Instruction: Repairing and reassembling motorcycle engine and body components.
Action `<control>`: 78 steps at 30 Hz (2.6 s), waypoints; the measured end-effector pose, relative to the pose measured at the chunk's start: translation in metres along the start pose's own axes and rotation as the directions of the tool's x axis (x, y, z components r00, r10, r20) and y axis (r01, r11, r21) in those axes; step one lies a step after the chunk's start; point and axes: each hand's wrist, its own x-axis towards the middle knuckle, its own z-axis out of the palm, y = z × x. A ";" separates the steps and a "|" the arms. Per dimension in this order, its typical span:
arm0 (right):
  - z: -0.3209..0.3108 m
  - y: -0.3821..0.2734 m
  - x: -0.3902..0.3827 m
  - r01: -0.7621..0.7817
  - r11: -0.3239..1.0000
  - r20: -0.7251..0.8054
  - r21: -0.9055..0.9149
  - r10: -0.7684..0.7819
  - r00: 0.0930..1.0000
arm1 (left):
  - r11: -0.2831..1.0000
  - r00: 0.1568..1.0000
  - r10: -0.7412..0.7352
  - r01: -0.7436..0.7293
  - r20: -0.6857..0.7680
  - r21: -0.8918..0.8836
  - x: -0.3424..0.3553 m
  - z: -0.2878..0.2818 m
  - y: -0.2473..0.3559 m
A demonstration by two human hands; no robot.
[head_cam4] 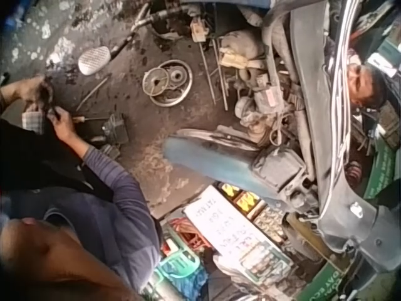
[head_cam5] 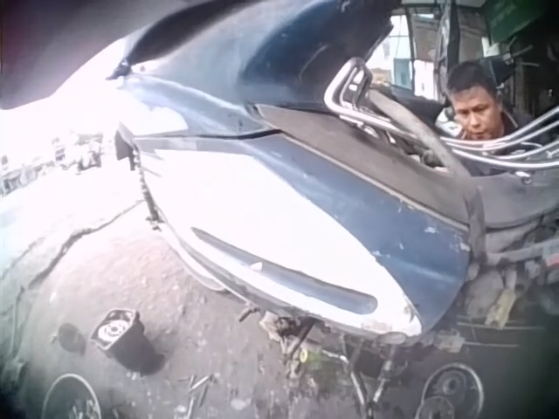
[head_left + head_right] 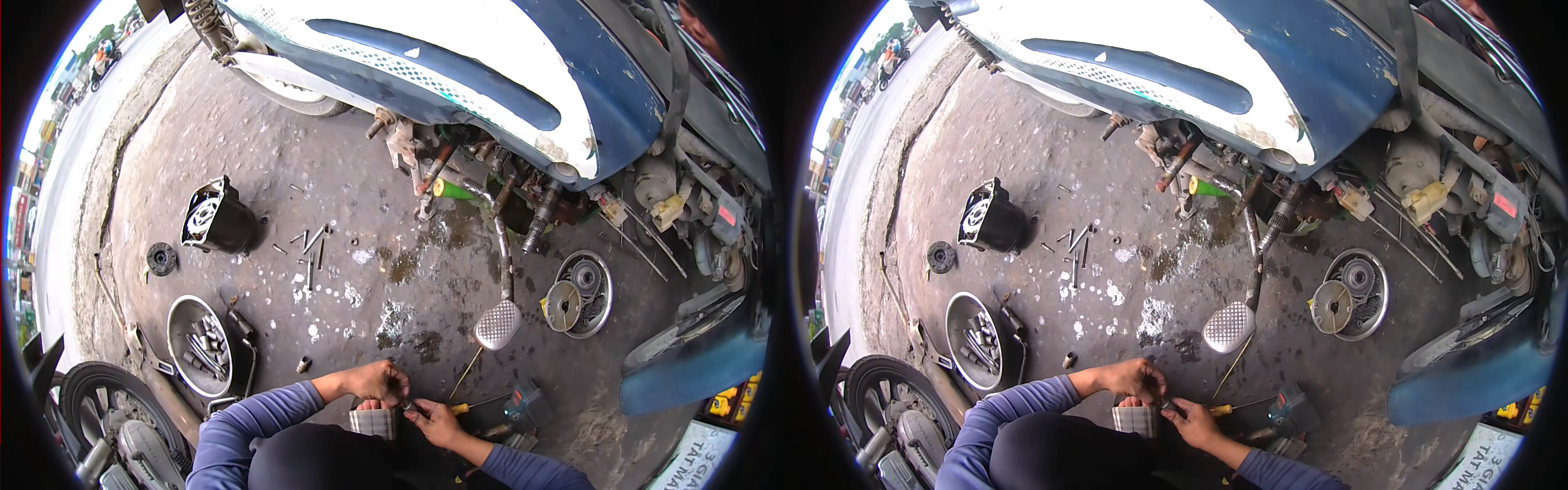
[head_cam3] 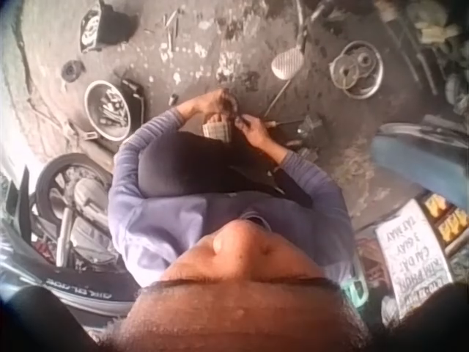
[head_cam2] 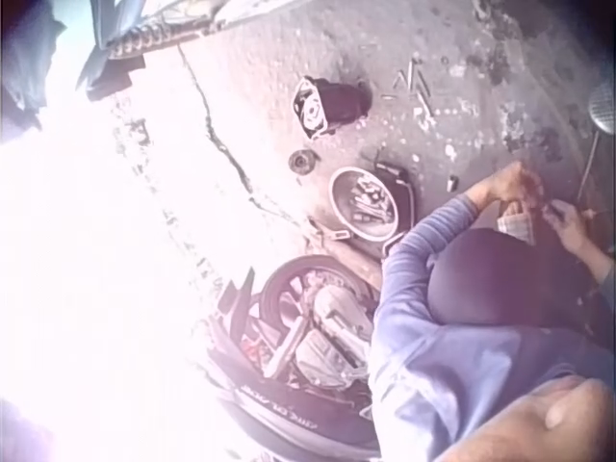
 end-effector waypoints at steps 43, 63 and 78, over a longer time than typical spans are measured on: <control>-0.012 -0.034 0.022 0.089 0.913 0.055 -0.399 -0.073 0.996 | 0.675 0.545 0.450 0.311 -0.707 0.669 -0.003 -0.191 0.067; 0.005 -0.107 0.084 0.221 0.735 0.080 -0.641 -0.222 0.972 | 0.588 0.182 0.413 0.695 -0.892 0.414 -0.069 -0.166 -0.028; -0.071 -0.144 0.040 0.462 0.667 0.445 -0.585 -0.212 0.870 | 0.520 -0.042 0.798 0.553 -0.601 0.651 -0.008 -0.201 0.033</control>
